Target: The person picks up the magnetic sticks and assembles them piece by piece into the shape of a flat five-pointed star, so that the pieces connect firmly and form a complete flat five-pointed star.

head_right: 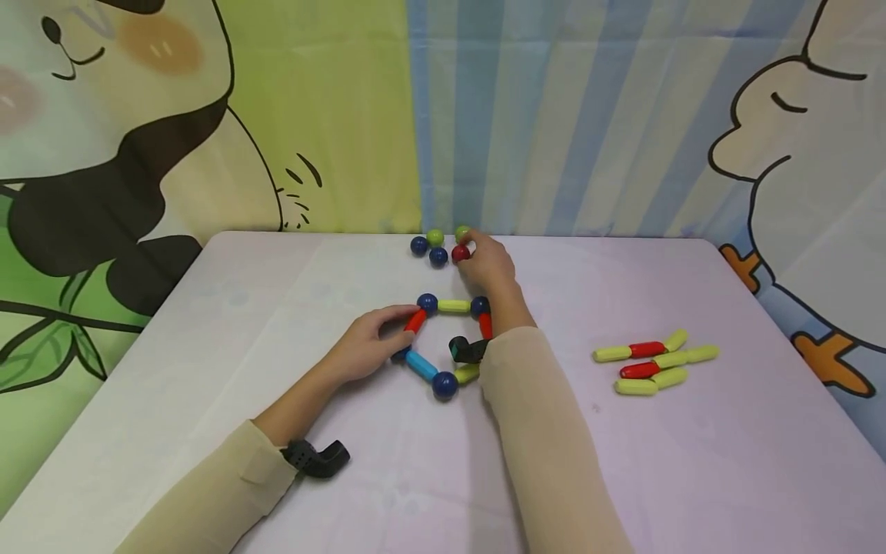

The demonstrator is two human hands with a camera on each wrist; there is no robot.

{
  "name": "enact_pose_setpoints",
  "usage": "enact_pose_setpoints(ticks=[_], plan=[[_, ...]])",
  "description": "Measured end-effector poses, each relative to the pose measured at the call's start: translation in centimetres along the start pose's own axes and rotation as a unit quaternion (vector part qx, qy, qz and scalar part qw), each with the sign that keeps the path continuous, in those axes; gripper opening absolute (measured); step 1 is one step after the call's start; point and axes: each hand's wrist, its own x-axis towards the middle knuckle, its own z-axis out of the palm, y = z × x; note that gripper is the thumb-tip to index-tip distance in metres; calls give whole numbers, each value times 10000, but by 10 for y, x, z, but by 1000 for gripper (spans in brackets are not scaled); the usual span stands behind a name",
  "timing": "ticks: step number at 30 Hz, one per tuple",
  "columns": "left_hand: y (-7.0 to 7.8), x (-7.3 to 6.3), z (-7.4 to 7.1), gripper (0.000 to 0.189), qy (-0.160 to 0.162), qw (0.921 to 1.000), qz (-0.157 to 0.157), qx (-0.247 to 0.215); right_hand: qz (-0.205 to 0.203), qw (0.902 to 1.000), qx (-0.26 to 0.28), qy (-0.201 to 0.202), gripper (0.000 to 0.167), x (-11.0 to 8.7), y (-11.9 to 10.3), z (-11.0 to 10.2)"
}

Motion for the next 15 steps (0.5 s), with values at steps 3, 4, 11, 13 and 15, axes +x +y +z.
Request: enact_pose_setpoints(ticks=[3, 4, 11, 13, 15], plan=[[1, 0, 1, 49, 8, 10000, 22, -20, 105, 9997, 182, 105, 44, -3, 3, -1], [2, 0, 1, 48, 16, 10000, 26, -24, 120, 9993, 331, 120, 44, -4, 4, -2], [3, 0, 1, 48, -27, 10000, -22, -37, 331, 9890, 1435, 121, 48, -14, 4, -10], [2, 0, 1, 48, -27, 10000, -22, -24, 416, 9844, 1707, 127, 48, -15, 4, -13], [1, 0, 1, 48, -13, 10000, -7, -7, 421, 9801, 1934, 148, 48, -17, 4, -15]])
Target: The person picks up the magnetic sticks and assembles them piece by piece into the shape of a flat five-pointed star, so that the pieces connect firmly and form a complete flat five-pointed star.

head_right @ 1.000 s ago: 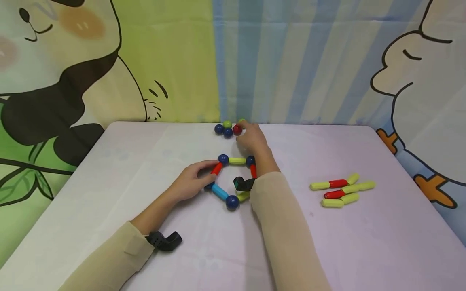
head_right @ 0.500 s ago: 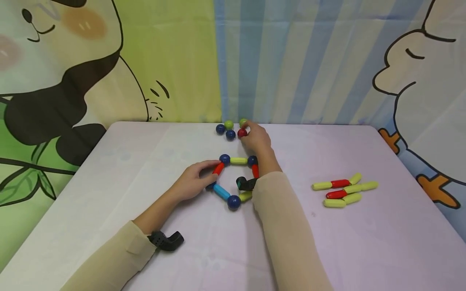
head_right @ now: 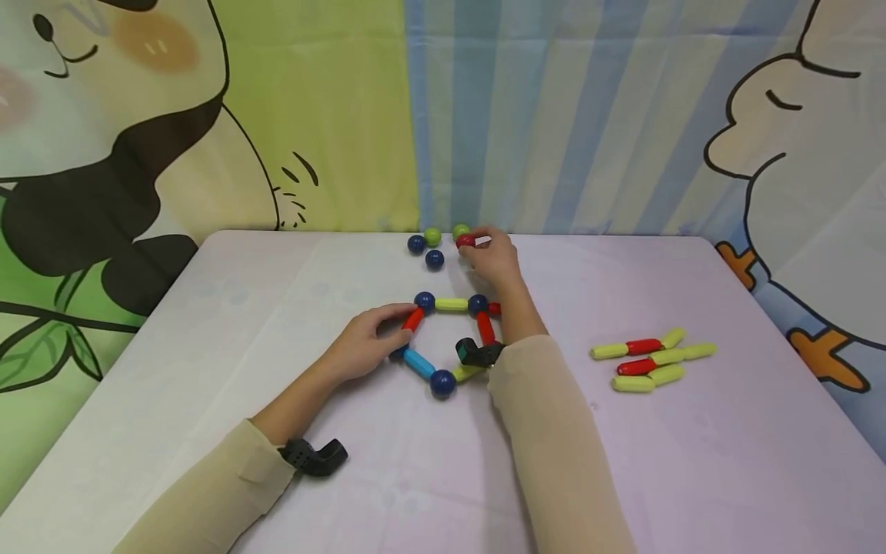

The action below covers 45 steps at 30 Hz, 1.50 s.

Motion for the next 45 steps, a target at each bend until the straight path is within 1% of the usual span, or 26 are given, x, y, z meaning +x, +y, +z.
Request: enact_pose_setpoints(ticks=[4, 7, 10, 17, 26, 31, 34, 40, 45], plan=[[1, 0, 0, 49, 9, 10000, 50, 27, -123, 9990, 425, 42, 48, -7, -1, -9], [1, 0, 0, 50, 3, 10000, 20, 17, -195, 9978, 639, 44, 48, -14, -2, -17], [1, -1, 0, 50, 6, 10000, -9, 5, -230, 9971, 727, 63, 48, -21, -1, -24], [-1, -1, -1, 49, 4, 10000, 54, 3, -332, 9962, 790, 124, 50, -39, 1, -41], [-2, -1, 1, 49, 32, 10000, 15, -6, -489, 9976, 478, 125, 51, -58, 10, -58], [-2, 0, 1, 48, 28, 10000, 92, 27, -575, 9978, 307, 107, 53, -67, 18, -66], [-2, 0, 0, 48, 29, 9999, 161, 50, -549, 9981, 252, 101, 54, -72, 23, -70], [-2, 0, 1, 48, -3, 9999, 147, 52, -472, 9988, 122, -3, 54, -84, 34, -77], [-1, -2, 0, 49, -8, 9999, 137, 56, -231, 9997, -52, -112, 57, -92, 44, -82]])
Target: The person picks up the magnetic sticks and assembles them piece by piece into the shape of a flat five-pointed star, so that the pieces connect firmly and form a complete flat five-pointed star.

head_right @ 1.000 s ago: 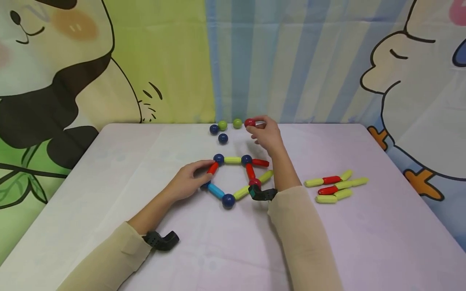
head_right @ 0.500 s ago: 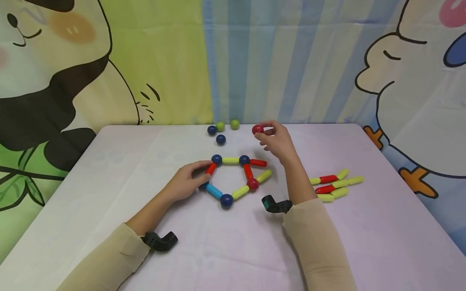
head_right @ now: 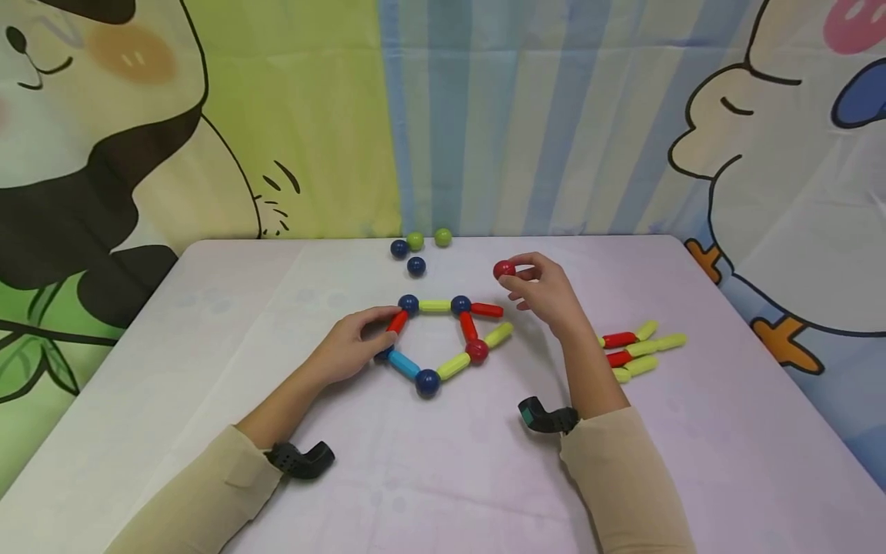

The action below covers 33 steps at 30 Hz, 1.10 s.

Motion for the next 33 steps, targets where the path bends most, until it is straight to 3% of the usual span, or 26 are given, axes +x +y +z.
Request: enact_pose_setpoints(ticks=[14, 19, 23, 33], plan=[[-5, -3, -3, 50, -6, 10000, -64, -46, 476, 9960, -583, -474, 60, -14, 24, -9], [-4, -1, -3, 50, -8, 10000, -7, -15, 707, 9902, -822, -879, 60, -17, 34, -17], [-1, 0, -2, 50, -53, 10000, -17, -48, 659, 9873, -887, -1139, 57, -16, 39, -20], [1, 1, 0, 49, -38, 10000, -35, -78, 571, 9830, -1258, -1207, 54, -13, 40, -16]])
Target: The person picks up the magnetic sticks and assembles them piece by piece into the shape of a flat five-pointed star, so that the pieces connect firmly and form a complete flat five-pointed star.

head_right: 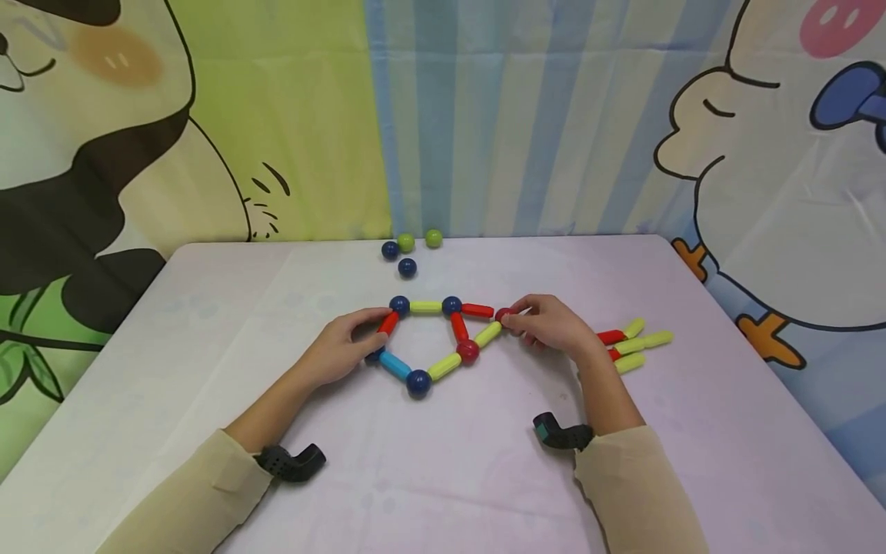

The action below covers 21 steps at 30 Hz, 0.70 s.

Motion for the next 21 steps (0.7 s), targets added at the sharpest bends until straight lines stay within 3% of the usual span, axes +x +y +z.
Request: enact_pose_setpoints(ticks=[7, 15, 21], plan=[[1, 0, 0, 50, -5, 10000, -20, 31, -108, 9999, -29, 27, 55, -2, -3, 4], [2, -1, -1, 50, -9, 10000, -42, 35, -689, 9973, -226, -146, 46, 1, -5, 6], [0, -1, 0, 50, 36, 10000, -27, 41, -786, 9964, -299, -118, 45, 3, -5, 9]])
